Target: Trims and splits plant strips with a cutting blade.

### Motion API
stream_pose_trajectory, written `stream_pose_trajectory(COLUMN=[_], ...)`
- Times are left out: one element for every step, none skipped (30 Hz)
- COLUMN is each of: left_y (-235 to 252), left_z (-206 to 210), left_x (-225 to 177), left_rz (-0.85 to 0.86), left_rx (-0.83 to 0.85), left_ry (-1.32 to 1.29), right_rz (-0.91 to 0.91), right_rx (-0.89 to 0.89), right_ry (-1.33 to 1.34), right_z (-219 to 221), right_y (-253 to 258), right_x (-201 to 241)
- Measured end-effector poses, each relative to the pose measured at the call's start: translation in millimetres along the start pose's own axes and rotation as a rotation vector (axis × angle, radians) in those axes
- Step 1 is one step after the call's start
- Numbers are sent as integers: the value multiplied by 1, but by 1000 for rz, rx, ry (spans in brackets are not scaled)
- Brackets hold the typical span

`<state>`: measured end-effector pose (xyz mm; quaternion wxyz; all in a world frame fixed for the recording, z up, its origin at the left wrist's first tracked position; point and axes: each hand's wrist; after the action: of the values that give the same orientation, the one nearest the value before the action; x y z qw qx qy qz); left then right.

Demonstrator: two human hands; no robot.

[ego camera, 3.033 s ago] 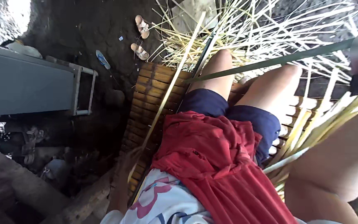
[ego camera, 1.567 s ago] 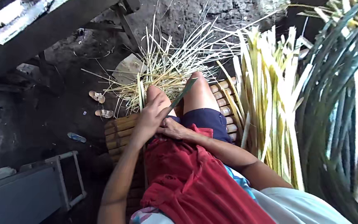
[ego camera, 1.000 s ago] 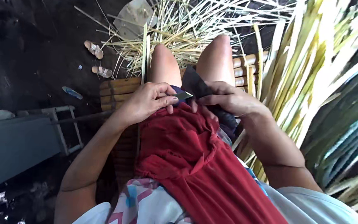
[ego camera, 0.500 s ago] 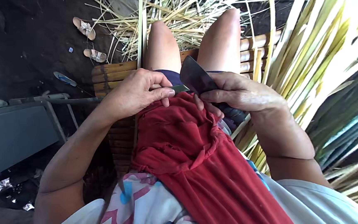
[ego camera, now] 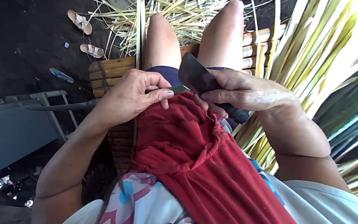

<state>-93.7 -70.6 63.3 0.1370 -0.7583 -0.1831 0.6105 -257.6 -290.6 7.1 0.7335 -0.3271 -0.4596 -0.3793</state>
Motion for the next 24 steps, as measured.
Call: stream_pose_trajectory(left_y=[-1,-2,-3,-4,-4,-4,-4,-5,-5,-5,-5,-5,-5,-6,-7,-8,-9,-9,-10,-11,-12,-13,-15,-17], left_z=[1,1,1,1,1,1,1,1,2,4,6,9,10,12,13,14,15,17,18,20,23,27,31,33], left_x=[0,0,0,-1,-1,-1,-1,-1,-1,0,0,0,0,0,0,0,-1,-1,-1,-2,-2,-3,-4,-6], left_rz=[3,8,15,20,23,25,29,34,39,48,62,75,80,77,71,67,67,66,63,58,48,35,24,19], left_rx=[-9,-16,-22,-22,-19,-20,-20,-20,-25,-30,-35,-37,-46,-58,-73,-89,-108,-124,-139,-163,-193,-217,-225,-199], left_ry=[0,-7,-23,-40,-56,-71,-84,-96,-120,-151,-179,-195,-192,-185,-181,-180,-184,-193,-202,-210,-223,-251,-284,-311], right_rz=[11,16,15,12,13,17,21,23,15,-3,-29,-40,-42,-33,-28,-32,-38,-50,-61,-70,-83,-103,-129,-156], right_rx=[6,12,21,31,40,46,46,40,22,2,-10,-22,-29,-41,-50,-56,-60,-55,-44,-35,-30,-36,-63,-124], right_ry=[1,3,10,17,27,37,57,84,120,160,190,197,202,221,239,249,251,253,254,241,189,82,-56,-196], right_z=[0,0,1,1,1,1,2,3,7,11,15,19,22,24,26,27,28,29,29,28,25,21,16,12], right_y=[0,1,2,2,3,4,5,7,9,11,14,16,18,20,22,24,27,29,32,34,35,35,33,29], right_x=[1,2,3,4,5,6,7,8,8,7,7,6,5,4,3,2,1,0,-1,-3,-4,-5,-4,-3])
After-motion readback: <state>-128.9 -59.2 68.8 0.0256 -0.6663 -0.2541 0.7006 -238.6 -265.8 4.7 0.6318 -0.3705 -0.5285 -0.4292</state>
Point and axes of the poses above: each hand's wrist, its own y-axis towards the middle knuckle, its own z-axis out of the palm, x = y × z, and after that the axes turned 7 degrees about x, right-handed
